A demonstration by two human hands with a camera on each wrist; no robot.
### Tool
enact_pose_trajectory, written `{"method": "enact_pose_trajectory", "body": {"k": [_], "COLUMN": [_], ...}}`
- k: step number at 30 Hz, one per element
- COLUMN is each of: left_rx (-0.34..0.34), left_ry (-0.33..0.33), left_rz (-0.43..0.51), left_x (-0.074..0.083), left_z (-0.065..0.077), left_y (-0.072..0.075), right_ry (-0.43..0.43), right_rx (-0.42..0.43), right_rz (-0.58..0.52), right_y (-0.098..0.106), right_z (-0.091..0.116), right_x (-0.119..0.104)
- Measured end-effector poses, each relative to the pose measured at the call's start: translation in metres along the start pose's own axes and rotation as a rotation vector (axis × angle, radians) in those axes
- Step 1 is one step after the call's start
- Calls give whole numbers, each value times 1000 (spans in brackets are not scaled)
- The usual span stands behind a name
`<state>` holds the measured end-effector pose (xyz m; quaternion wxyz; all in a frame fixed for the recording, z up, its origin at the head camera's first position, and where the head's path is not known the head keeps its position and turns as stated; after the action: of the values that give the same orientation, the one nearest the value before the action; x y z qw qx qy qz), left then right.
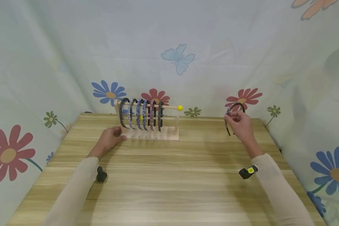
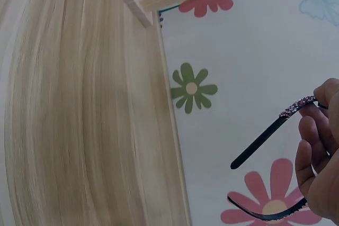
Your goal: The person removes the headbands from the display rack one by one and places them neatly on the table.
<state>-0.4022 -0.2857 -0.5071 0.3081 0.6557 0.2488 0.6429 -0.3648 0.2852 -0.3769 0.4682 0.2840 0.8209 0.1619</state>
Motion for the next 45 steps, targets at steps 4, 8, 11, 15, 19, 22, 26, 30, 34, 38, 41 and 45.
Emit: {"method": "enact_pose_trajectory", "body": {"k": [4,8,11,15,19,22,26,30,34,38,41,45], "left_rx": [4,3,4,-1,-1,-1,5,8,8,8,9,9], "left_ry": [1,9,14,15,11,6,8,9,3,4,7,8], "left_rz": [-3,-7,-2,3,-2,-5,-12,-15,-14,-19,-20,-20], "left_x": [1,1,0,1,2,2,2,0,1,2,2,1], "left_z": [0,0,0,0,0,0,0,0,0,0,0,0], "left_y": [1,0,-1,-1,0,1,1,0,0,1,1,1], "right_ry": [-23,-66,-92,-103,-122,-140,-151,-142,-138,-178,-200,-202], "right_rx": [1,-9,-9,-1,-2,-4,-18,-26,-20,-30,-38,-36], "right_rz": [35,87,134,194,215,240,264,276,307,325,328,329], "right_y": [9,18,25,34,38,40,40,39,38,38,37,36], "right_z": [-3,-4,-3,-3,0,2,6,9,12,17,20,23], "right_x": [10,21,28,38,50,60,74,87,98,109,116,121]}}
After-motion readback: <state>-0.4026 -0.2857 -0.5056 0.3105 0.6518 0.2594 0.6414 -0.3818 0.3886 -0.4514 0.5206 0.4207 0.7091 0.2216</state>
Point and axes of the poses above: each hand's wrist, its own z-axis away from the middle knuckle, its own y-axis out of the back of the hand, x = y × z, the point moved 9 cm from there along -z, towards the middle knuckle, and after that the axes turned 9 degrees about y, right-handed, at the moved point
